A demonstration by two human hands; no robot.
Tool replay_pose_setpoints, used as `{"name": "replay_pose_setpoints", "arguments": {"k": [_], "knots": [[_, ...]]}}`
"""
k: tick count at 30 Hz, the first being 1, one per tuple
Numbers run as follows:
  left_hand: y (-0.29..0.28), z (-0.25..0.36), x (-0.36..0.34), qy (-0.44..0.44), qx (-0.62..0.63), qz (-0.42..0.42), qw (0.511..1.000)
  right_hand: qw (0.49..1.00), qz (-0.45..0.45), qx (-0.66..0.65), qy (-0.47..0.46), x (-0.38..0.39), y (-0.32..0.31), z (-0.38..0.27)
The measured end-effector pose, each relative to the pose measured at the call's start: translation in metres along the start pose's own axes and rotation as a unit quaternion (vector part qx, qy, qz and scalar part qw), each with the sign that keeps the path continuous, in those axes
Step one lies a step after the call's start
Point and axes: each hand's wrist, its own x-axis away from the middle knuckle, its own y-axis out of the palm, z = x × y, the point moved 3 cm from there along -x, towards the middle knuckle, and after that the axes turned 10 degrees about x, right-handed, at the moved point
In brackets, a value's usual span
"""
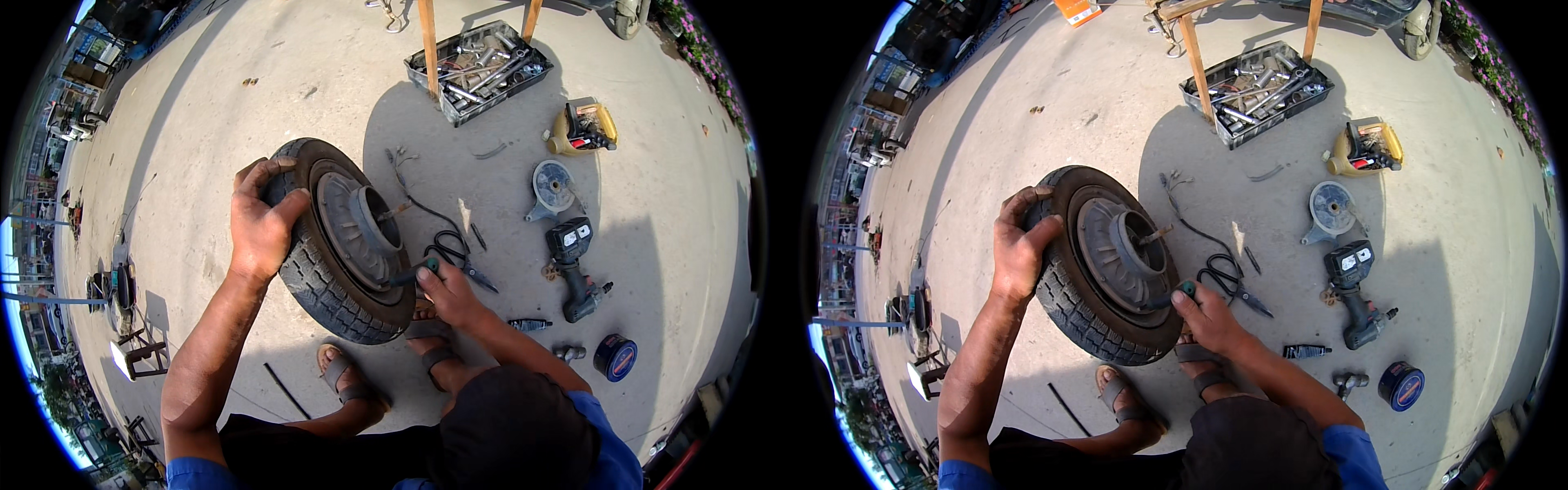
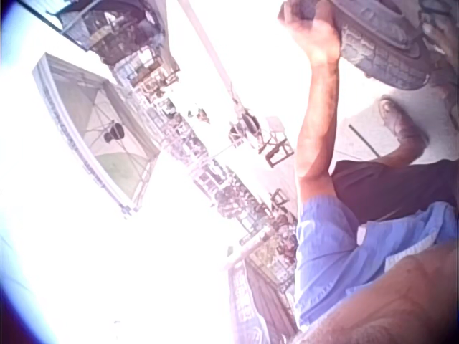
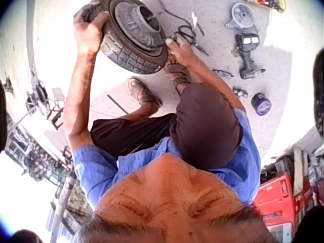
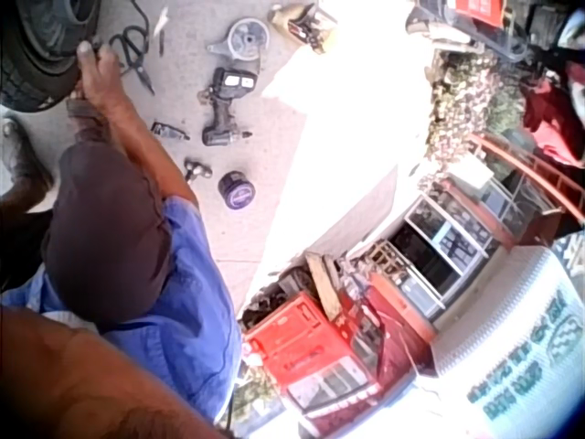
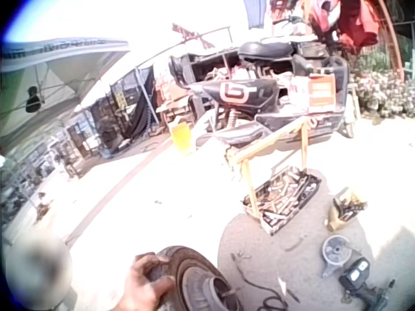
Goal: The person works on a scooter tire, using a tire lever to pry the tire bead away from the rim and a hammer to tap the rim. The person repeatedly rotates the tire and continues prying around the circumference.
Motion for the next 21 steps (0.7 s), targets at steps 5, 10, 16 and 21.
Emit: {"name": "replay_pose_setpoints", "arguments": {"k": [5, 10, 16, 21], "knots": [[0.003, 0.0, 0.002, 0.012, 0.009, 0.008, 1.0, 0.996, -0.021, -0.032, 0.084, 0.005, 0.004, -0.02], [0.009, 0.008, 0.012, 0.025, -0.002, 0.016, 1.0, 0.998, 0.001, 0.005, 0.069, 0.012, 0.004, -0.005], [0.021, 0.02, 0.029, 0.034, 0.013, 0.039, 0.999, 0.993, 0.012, 0.01, 0.114, 0.022, 0.0, -0.015], [0.047, 0.034, 0.067, 0.072, -0.005, 0.032, 0.997, 0.991, 0.049, 0.064, 0.11, 0.046, -0.008, 0.026]]}}
